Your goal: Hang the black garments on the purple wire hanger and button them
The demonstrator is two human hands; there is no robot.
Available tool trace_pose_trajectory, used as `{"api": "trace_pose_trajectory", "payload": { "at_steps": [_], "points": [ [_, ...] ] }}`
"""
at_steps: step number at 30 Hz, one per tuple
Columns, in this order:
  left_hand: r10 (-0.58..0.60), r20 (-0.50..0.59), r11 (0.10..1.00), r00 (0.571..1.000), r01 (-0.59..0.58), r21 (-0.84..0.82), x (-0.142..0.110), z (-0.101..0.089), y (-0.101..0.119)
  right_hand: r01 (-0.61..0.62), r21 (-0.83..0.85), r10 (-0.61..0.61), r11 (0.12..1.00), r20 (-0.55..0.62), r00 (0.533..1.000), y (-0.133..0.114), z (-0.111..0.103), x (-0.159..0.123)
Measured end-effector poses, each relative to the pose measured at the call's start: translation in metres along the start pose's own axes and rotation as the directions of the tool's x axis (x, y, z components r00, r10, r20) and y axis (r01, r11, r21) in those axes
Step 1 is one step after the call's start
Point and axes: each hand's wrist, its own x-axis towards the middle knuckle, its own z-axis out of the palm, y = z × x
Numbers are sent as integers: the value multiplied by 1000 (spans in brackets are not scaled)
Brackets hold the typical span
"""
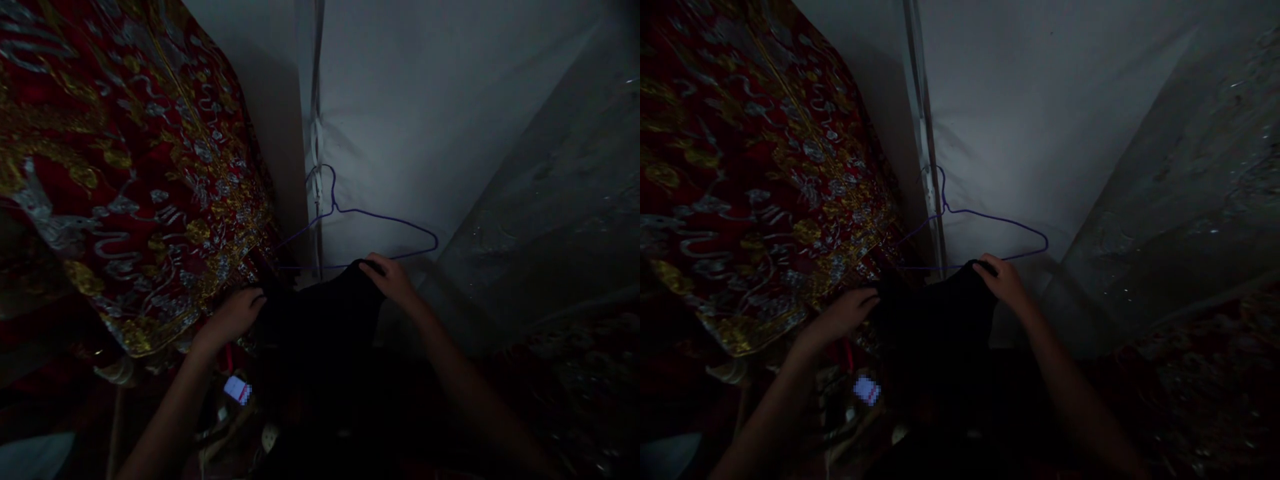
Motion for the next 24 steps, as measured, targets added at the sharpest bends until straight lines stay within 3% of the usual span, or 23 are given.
{"api": "trace_pose_trajectory", "payload": {
  "at_steps": [3,6,8,11,13,16,18,21,22,24],
  "points": [
    [-56,-184,998,981,53,-20,18,-14,5,-3,18,3,1000,-17,1000,-7,-8,-4],
    [-40,-259,998,965,24,-65,35,-22,12,-17,27,17,999,15,1000,-14,-10,-5],
    [48,-297,994,954,-76,-83,47,-25,20,-22,47,19,999,57,998,-18,-6,-6],
    [256,-356,948,899,-306,-91,63,-26,35,-20,83,16,996,56,998,-24,8,-9],
    [357,-372,902,857,-420,-103,73,-27,43,-15,108,16,994,-14,1000,-26,18,-14],
    [390,-364,880,846,-459,-123,83,-29,47,7,125,15,992,-178,984,-26,18,-23],
    [387,-348,889,854,-445,-104,86,-31,45,23,103,14,994,-346,938,-24,5,-27],
    [394,-346,897,851,-439,-58,85,-36,43,17,62,23,998,-594,804,-19,-24,-22],
    [405,-345,894,847,-447,-47,84,-37,44,4,48,27,999,-627,778,-16,-34,-17],
    [441,-336,879,832,-476,-27,83,-38,49,-43,20,46,999,-621,782,-11,-51,-4]
  ]
}}
